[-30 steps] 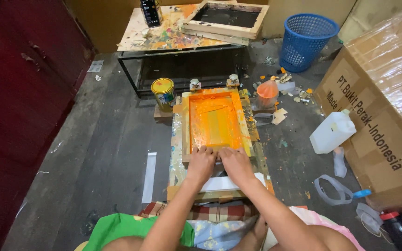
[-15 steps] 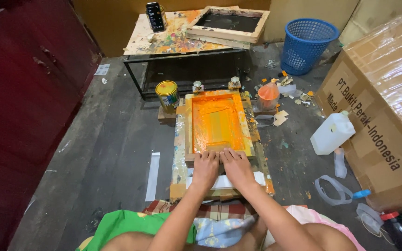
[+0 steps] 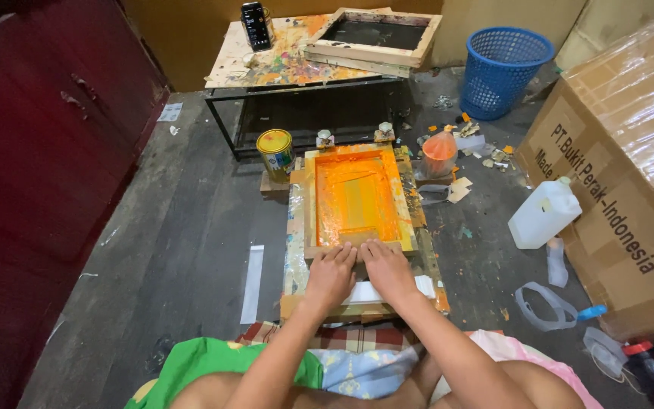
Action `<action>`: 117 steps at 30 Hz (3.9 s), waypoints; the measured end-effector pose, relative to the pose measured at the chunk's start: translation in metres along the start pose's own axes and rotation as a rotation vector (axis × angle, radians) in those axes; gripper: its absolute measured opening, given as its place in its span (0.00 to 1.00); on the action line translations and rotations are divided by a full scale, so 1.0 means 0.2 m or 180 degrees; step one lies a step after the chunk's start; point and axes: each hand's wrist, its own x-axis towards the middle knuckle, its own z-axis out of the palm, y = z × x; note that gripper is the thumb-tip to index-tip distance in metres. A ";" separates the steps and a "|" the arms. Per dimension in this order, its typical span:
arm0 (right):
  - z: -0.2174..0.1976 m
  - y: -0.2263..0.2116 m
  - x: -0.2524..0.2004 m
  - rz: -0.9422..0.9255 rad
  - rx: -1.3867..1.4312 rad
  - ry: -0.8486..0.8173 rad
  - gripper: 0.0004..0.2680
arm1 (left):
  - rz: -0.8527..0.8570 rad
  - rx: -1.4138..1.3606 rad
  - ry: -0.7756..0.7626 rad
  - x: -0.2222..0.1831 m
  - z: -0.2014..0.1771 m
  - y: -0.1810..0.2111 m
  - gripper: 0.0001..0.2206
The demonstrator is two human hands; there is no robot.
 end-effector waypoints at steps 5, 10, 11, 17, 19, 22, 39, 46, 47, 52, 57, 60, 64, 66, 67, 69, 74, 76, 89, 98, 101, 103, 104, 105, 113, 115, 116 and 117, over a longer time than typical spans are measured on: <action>-0.01 0.00 0.01 0.0068 0.0073 0.0038 0.12 | 0.0062 -0.0080 -0.0094 -0.01 0.00 -0.03 0.25; 0.02 0.02 0.01 0.0070 0.0204 -0.0051 0.16 | 0.0135 -0.0382 -0.0238 -0.02 -0.08 -0.08 0.25; 0.01 0.01 0.01 0.0061 0.0207 0.0067 0.15 | 0.0169 -0.0383 -0.0280 -0.02 -0.08 -0.09 0.25; -0.08 0.01 0.02 0.0143 0.0398 0.0270 0.15 | 0.0238 -0.0486 -0.0615 -0.02 -0.20 -0.09 0.25; -0.12 0.01 0.03 0.0214 0.0505 0.0396 0.14 | 0.0250 -0.0534 -0.0741 -0.01 -0.20 -0.09 0.25; -0.18 0.00 0.05 0.0280 0.0823 0.0910 0.17 | 0.0179 -0.0827 0.0074 -0.01 -0.22 -0.09 0.23; -0.15 0.24 0.19 0.1263 0.0964 0.1361 0.10 | -0.1202 -0.0825 -0.1061 0.03 -0.19 -0.31 0.25; 0.05 0.40 0.16 0.2477 0.1998 0.1304 0.09 | -0.1243 -0.0817 -0.1054 0.05 -0.19 -0.30 0.20; 0.09 0.41 0.16 0.2647 0.2133 0.1182 0.10 | -0.1245 -0.0829 -0.1049 0.05 -0.19 -0.30 0.19; 0.19 0.43 0.14 0.2932 0.2180 0.0845 0.12 | -0.1324 -0.0915 -0.1022 0.05 -0.19 -0.30 0.17; 0.17 0.45 0.14 0.3153 0.2036 0.0488 0.14 | -0.1344 -0.1116 -0.0972 0.04 -0.18 -0.29 0.16; 0.17 0.46 0.14 0.3145 0.2061 0.0410 0.14 | -0.1345 -0.1203 -0.0814 0.03 -0.16 -0.29 0.15; 0.14 0.48 0.15 0.3073 0.2019 0.0376 0.14 | -0.1326 -0.1193 -0.0745 0.02 -0.15 -0.28 0.15; 0.12 0.48 0.15 0.3147 0.2053 0.0145 0.20 | -0.1394 -0.1260 -0.0821 0.02 -0.16 -0.28 0.15; 0.00 0.45 0.17 0.3152 0.2061 0.0143 0.20 | -0.1392 -0.1253 -0.0828 0.02 -0.17 -0.28 0.15; -0.25 0.40 0.22 0.3135 0.1898 0.0228 0.24 | -0.1414 -0.1293 -0.0779 0.03 -0.18 -0.28 0.15; -0.39 0.25 0.16 0.1846 0.1612 0.0488 0.08 | -0.1439 -0.1383 -0.0750 0.05 -0.24 -0.27 0.15; -0.38 0.17 0.12 0.1237 0.1161 0.0466 0.04 | -0.1453 -0.1435 -0.0721 0.07 -0.27 -0.27 0.15; -0.07 -0.03 0.10 0.0308 0.0107 -0.0185 0.08 | -0.1604 -0.1828 -0.0520 0.09 -0.37 -0.29 0.15; -0.20 -0.05 0.10 0.0391 0.0320 -0.0219 0.10 | -0.1672 -0.1849 -0.0650 0.10 -0.38 -0.29 0.15; -0.22 -0.07 0.06 0.0533 0.0454 -0.0234 0.10 | -0.1685 -0.1851 -0.0755 0.10 -0.38 -0.29 0.15; -0.25 -0.08 0.04 0.0551 0.0456 -0.0180 0.10 | -0.1684 -0.1841 -0.0818 0.10 -0.37 -0.29 0.15; -0.27 -0.08 0.04 0.0545 0.0482 -0.0151 0.09 | -0.1671 -0.1810 -0.0846 0.09 -0.35 -0.29 0.15; -0.29 -0.09 0.03 0.0539 0.0508 -0.0123 0.08 | -0.1659 -0.1778 -0.0874 0.08 -0.33 -0.29 0.15; -0.76 -0.13 -0.03 0.0629 0.0880 -0.0152 0.02 | -0.1226 -0.1705 0.0119 -0.03 -0.09 -0.30 0.19; -0.86 -0.12 -0.07 0.0534 0.0844 -0.0216 0.02 | -0.1245 -0.1690 0.0087 -0.03 -0.08 -0.30 0.19; -0.91 -0.12 -0.09 0.0477 0.0951 -0.0190 0.03 | -0.1249 -0.1700 0.0088 -0.03 -0.08 -0.30 0.19; -0.96 -0.12 -0.11 0.0419 0.1058 -0.0163 0.05 | -0.1253 -0.1710 0.0090 -0.03 -0.08 -0.30 0.19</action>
